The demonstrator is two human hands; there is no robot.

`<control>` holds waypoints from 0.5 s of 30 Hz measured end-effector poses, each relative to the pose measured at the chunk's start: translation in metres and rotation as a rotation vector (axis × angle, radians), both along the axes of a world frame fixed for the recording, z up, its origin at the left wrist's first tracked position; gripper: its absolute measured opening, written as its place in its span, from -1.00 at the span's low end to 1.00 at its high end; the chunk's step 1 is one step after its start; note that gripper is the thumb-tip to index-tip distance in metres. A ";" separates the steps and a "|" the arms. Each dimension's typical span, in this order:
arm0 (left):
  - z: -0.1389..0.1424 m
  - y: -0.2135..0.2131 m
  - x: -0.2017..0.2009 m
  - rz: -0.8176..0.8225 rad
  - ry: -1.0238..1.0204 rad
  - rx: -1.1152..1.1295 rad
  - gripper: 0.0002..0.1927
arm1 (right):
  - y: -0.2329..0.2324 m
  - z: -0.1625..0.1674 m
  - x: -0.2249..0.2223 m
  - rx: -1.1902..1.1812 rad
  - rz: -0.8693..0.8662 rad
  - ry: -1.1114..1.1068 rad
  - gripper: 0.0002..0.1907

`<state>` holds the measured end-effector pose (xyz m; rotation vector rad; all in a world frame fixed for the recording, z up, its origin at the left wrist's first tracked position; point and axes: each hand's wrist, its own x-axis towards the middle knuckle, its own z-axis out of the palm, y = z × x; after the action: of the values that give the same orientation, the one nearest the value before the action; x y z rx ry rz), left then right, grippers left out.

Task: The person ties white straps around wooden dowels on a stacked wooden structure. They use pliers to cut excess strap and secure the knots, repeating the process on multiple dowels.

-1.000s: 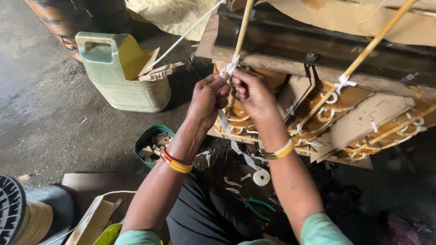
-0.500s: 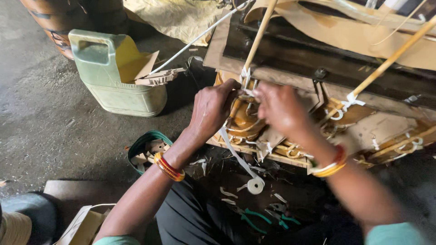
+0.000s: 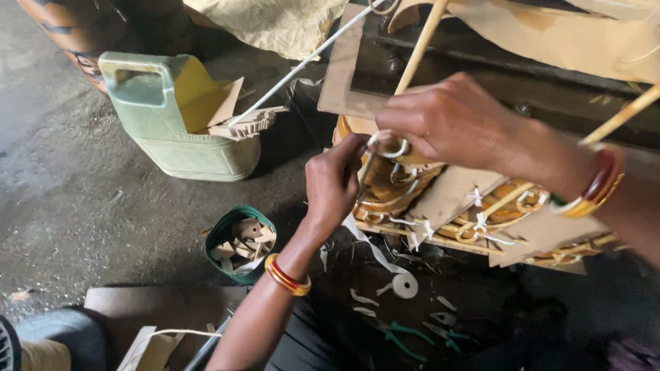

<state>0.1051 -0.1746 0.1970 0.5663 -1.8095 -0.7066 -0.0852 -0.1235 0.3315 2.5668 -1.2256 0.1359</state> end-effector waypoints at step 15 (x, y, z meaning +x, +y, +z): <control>0.039 0.061 0.007 0.075 0.239 -0.092 -0.82 | 0.019 0.001 0.010 -0.024 -0.031 -0.046 -0.72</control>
<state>0.1121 -0.1133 0.2361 0.4649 -1.5815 -0.6094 -0.0749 -0.1046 0.3322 2.5357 -1.2720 0.2033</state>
